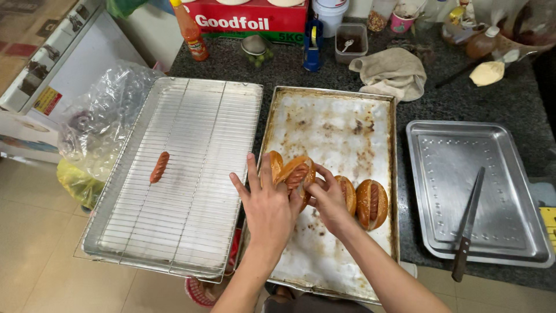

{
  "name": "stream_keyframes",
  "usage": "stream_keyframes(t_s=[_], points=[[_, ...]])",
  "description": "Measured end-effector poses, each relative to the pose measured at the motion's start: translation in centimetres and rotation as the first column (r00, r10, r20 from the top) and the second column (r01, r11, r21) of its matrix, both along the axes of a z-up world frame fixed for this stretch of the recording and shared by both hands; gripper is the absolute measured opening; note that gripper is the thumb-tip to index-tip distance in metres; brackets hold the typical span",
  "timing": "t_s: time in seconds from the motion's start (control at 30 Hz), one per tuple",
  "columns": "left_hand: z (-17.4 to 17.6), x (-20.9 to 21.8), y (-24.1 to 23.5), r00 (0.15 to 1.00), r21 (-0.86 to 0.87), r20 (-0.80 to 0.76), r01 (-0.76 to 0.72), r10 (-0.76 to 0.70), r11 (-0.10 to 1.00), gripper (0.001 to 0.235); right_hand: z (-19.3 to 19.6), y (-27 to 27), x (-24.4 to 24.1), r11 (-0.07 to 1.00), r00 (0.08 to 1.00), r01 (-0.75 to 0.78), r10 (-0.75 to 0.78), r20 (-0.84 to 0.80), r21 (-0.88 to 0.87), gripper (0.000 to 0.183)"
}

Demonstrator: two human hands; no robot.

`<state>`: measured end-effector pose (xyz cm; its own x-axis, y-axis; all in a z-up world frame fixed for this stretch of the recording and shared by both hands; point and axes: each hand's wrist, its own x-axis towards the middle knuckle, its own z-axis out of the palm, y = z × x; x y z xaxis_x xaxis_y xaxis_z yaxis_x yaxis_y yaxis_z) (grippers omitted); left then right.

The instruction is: The person slices several buns in half using a knife on a baking sheet. They then place cooked sausages into the buns to form hot dogs. The tray of assembled hot dogs is placed into a metal rack. Finally, the person retrieves a container of meat from a display fridge and places some onto a plate.

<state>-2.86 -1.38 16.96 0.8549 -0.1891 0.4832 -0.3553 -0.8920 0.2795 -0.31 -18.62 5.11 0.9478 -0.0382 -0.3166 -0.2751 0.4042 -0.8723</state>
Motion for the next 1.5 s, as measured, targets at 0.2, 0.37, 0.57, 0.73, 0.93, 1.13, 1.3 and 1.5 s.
stream_keyframes(t_s=[0.2, 0.37, 0.57, 0.73, 0.93, 1.13, 1.3, 1.5], points=[[0.7, 0.1, -0.4, 0.995, 0.012, -0.093, 0.024, -0.022, 1.000, 0.032, 0.6, -0.7, -0.4, 0.998, 0.999, -0.005, 0.008, 0.047, -0.065, 0.076], [0.6, -0.3, 0.1, 0.988, -0.110, -0.130, 0.066, -0.081, 0.992, 0.035, 1.1, -1.3, -0.2, 0.999, 0.998, 0.031, -0.029, 0.054, -0.026, 0.079], [-3.1, 1.7, 1.6, 0.910, -0.644, -0.370, -0.109, -0.184, 0.757, 0.043, 2.9, -2.6, 0.5, 0.999, 1.000, -0.008, 0.007, -0.031, -0.037, 0.082], [-7.8, 3.8, 2.0, 0.553, -0.731, -0.681, -0.473, -0.481, 0.491, 0.057, 3.9, -3.5, 1.6, 0.933, 0.977, -0.152, 0.093, -0.190, -0.326, 0.080], [-13.1, 4.7, 0.5, 0.528, -0.715, -0.698, -0.485, -0.483, 0.504, 0.059, 1.0, -6.2, 2.9, 0.437, 0.939, -0.321, 0.259, -0.225, -0.840, 0.070], [-17.5, 4.5, -1.0, 0.380, -0.592, -0.805, -0.567, -0.456, 0.573, 0.059, -3.4, -7.0, 4.2, 0.041, 0.901, -0.347, 0.292, -0.321, -0.937, 0.063], [-19.9, 3.9, -1.0, 0.397, -0.665, -0.745, -0.504, -0.536, 0.551, 0.059, -4.9, -7.4, 3.9, 0.047, 0.865, -0.441, 0.291, -0.409, -0.896, 0.057], [-18.0, 3.9, 3.9, 0.644, -0.683, -0.658, -0.291, -0.390, 0.670, 0.053, -4.5, -6.3, 5.5, 0.443, 0.979, -0.078, 0.203, 0.016, -0.893, 0.056]])
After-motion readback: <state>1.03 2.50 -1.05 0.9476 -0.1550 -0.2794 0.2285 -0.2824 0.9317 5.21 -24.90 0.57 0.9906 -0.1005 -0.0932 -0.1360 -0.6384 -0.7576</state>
